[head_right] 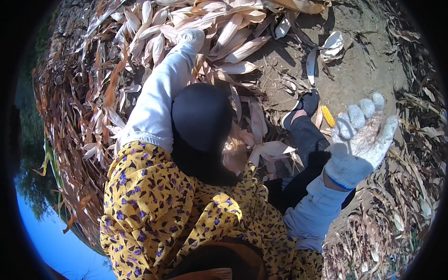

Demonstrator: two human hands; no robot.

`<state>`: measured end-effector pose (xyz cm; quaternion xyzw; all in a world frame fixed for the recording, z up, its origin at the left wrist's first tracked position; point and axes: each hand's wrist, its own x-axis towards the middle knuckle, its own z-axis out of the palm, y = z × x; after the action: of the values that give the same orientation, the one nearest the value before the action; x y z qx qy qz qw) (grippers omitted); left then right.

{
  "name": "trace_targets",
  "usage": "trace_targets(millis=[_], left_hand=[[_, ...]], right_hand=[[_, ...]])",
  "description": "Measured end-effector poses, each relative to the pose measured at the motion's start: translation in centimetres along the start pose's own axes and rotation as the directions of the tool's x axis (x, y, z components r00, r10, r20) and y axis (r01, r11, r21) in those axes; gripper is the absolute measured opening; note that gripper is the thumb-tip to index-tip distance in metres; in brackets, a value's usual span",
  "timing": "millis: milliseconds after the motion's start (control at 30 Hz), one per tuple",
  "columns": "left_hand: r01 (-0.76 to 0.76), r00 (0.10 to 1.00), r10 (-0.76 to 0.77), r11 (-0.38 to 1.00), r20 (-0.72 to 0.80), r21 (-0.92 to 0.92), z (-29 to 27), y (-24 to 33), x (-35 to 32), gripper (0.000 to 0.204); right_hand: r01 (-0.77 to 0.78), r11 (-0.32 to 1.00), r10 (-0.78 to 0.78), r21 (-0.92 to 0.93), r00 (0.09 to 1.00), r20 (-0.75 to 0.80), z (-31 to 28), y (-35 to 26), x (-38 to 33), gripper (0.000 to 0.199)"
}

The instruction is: The person sits on the ground and shucks corn cobs by hand, removing dried husks and placing the cleaned cobs to the side. The person handles each cob individually, peeling back the husks and discarding them onto a growing pile.

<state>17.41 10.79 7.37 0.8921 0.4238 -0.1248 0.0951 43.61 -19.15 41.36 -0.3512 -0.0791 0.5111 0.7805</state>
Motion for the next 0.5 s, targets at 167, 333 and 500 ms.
trace_targets(millis=[167,333,500], left_hand=[[0.003,1.000,-0.003,1.000,0.008,0.000,-0.3,0.1,-0.3,0.028],[0.008,1.000,-0.008,1.000,0.025,-0.007,-0.7,0.2,-0.9,0.030],[0.017,0.999,-0.016,1.000,0.035,-0.008,-1.6,0.2,-1.5,0.031]], right_hand=[[-0.015,1.000,0.015,-0.016,1.000,0.006,0.3,0.2,-0.3,0.046],[-0.021,0.999,0.021,-0.030,1.000,-0.021,1.0,0.1,-1.2,0.046],[-0.032,0.998,0.030,-0.047,0.999,-0.030,1.7,-0.2,-1.7,0.046]])
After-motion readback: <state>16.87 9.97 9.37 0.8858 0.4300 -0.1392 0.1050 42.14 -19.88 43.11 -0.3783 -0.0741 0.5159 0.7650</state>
